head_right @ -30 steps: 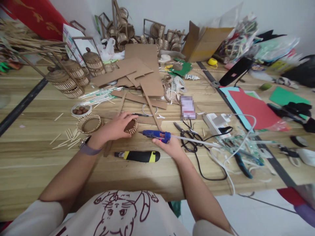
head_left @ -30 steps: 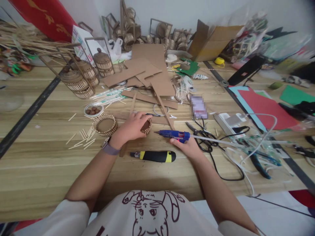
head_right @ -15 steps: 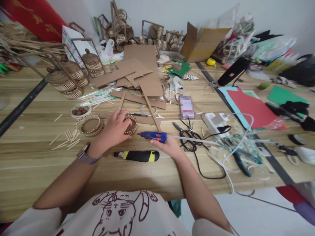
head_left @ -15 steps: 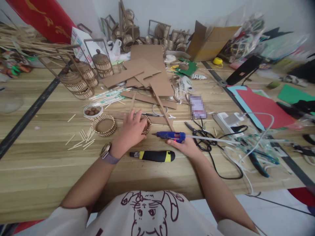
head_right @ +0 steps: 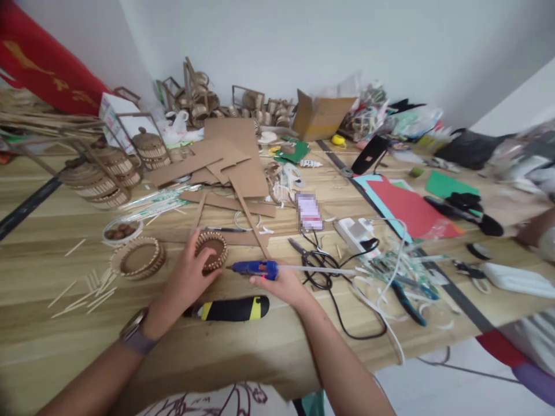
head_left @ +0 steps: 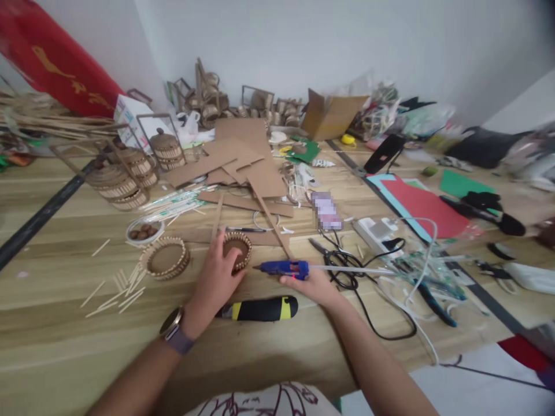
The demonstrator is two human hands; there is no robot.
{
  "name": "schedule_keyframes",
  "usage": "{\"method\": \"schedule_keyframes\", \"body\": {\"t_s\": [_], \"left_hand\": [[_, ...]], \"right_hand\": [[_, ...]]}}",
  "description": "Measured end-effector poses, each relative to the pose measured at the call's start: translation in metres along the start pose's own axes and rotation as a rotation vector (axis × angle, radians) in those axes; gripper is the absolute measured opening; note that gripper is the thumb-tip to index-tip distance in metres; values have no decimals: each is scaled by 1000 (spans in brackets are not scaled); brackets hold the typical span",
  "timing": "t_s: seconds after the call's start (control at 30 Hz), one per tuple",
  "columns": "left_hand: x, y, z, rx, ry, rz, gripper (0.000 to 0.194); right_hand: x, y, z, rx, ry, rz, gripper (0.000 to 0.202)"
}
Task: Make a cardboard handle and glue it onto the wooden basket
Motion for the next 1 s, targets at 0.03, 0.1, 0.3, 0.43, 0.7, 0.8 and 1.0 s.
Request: {"method": "schedule_keyframes", "body": {"t_s": [0.03,0.1,0.3,0.43,0.7,0.8,1.0], "left_hand": [[1,-2,-1,8,26,-1,19],[3,-4,-4,17,45,-16,17],[6,-6,-9,37,85,2,20],[8,-9,-11,34,89,-11,20],[8,-9,-10,32,72,-21,17],[7,-9,-10,36,78,-16,18],[7,-9,-10,45,76,-8,17]], "right_hand": [[0,-1,-1,-2,-4,4,38],[0,-2,-2,-8,-23,7,38],[-1,-2,-2,-11,-24,19,39],[0,-1,1,-15,-1,-9,40],[0,-2,0,-77,-39,-19,40],[-1,1,-1,-57,-35,-27,44],[-1,0,-2,-68,-29,-23,40]]}}
Point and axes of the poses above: each hand's wrist, its own x-axis away from the middle knuckle, its own z-axis out of the back of the hand, y = z × x, the point moved 5 cm from there along -x, towards the middle knuckle, and after that the axes turned 7 degrees about -z, right-handed, at the moved point
